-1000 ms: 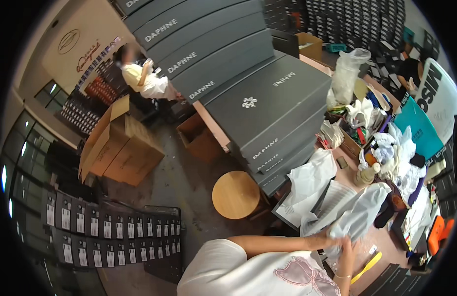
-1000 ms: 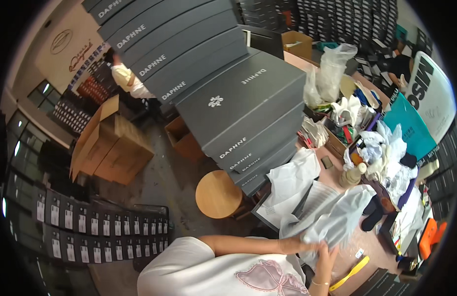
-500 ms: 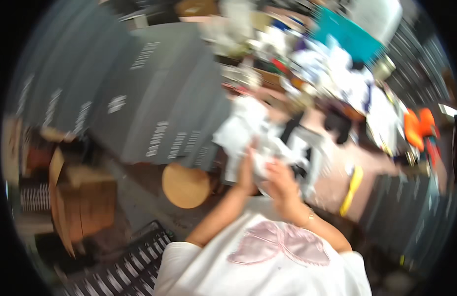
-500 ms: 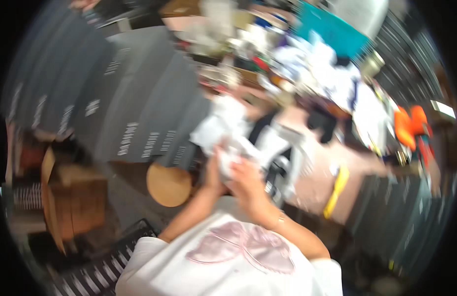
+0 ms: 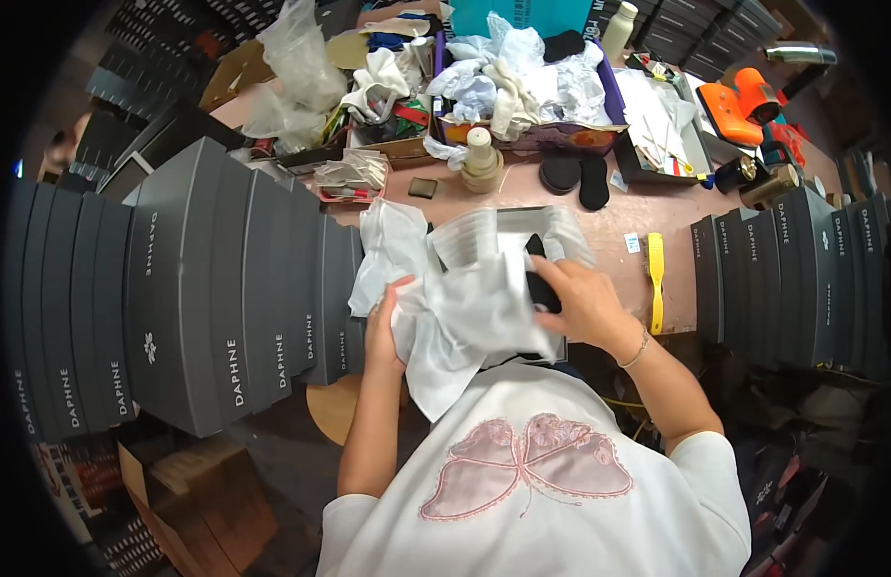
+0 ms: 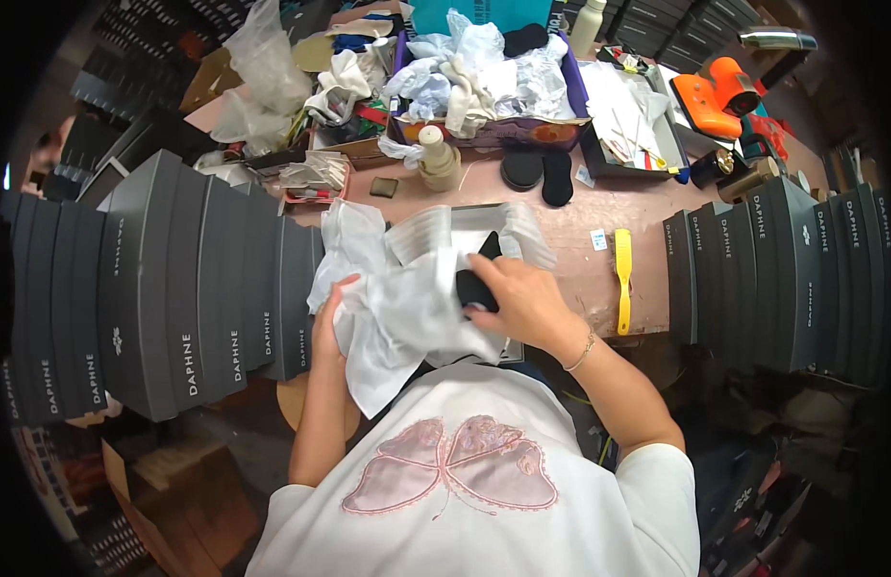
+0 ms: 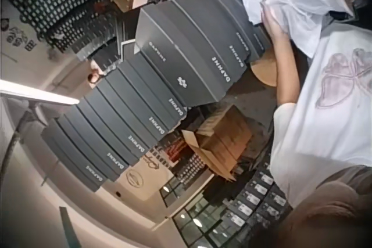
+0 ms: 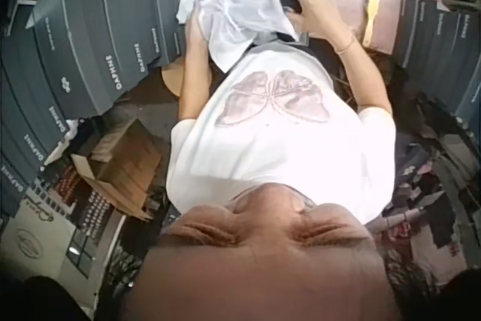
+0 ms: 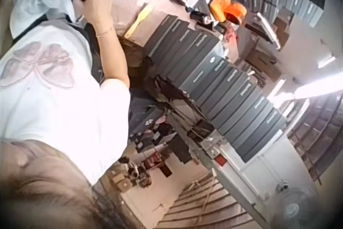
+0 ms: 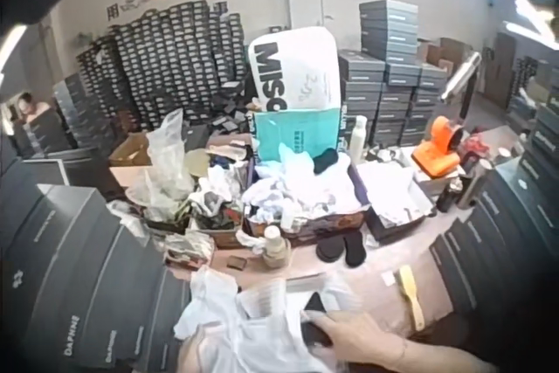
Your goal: The recorder is inspecting black high-heeled shoes, dusting them with a brush, and packing them into shoe boxes with tissue paper.
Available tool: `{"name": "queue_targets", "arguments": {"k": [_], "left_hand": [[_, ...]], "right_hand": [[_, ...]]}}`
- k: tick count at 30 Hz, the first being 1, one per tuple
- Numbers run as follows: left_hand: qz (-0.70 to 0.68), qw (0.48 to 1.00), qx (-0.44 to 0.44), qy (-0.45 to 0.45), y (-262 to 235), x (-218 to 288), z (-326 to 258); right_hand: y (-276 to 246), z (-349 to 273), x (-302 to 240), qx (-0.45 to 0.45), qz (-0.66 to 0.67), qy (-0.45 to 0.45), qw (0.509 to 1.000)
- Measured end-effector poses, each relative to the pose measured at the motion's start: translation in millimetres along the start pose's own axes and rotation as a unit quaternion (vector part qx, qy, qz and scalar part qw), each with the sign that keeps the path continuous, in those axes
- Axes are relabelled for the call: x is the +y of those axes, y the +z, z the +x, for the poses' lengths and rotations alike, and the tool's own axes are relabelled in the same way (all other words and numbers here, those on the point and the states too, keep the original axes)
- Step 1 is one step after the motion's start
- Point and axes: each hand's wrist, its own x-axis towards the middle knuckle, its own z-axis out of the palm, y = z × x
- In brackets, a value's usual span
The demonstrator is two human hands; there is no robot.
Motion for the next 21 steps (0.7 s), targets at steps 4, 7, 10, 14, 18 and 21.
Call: {"name": "queue_targets", "arguments": {"k": [4,7,10,14,18,21], "left_hand": [[0.006,0.926,0.216,0.309,65.4,59.4,-31.6],[0.263,0.739,0.096,0.613,29.8,68.5,-30.9],[0.622,0.624,-0.023,0.473,-0.2,30.4,33.4],[0.516,0.806,-0.13,0.261,25.1,42.6,73.4],[0.348,0.86,-0.325,-0.182,67.9,8.7,43.7],[0.104,0.919,-0.228,-0.306,81.9,-44.3,3.1]], "right_hand": [[33.4,-19.4,67.4,0.157,0.016,0.184,0.97],[29.8,-30.1,94.4,0.187,0.165,0.278,0.928],[3.2,-30.0,84.7,0.163,0.184,0.212,0.946],[-27.9,-18.5,63.0,0.027,0.109,0.154,0.982],[-30.4,18.4,20.8,-0.164,0.032,0.029,0.986],[-6.4,38.6,15.0,-0.072,0.006,-0.052,0.996]]}}
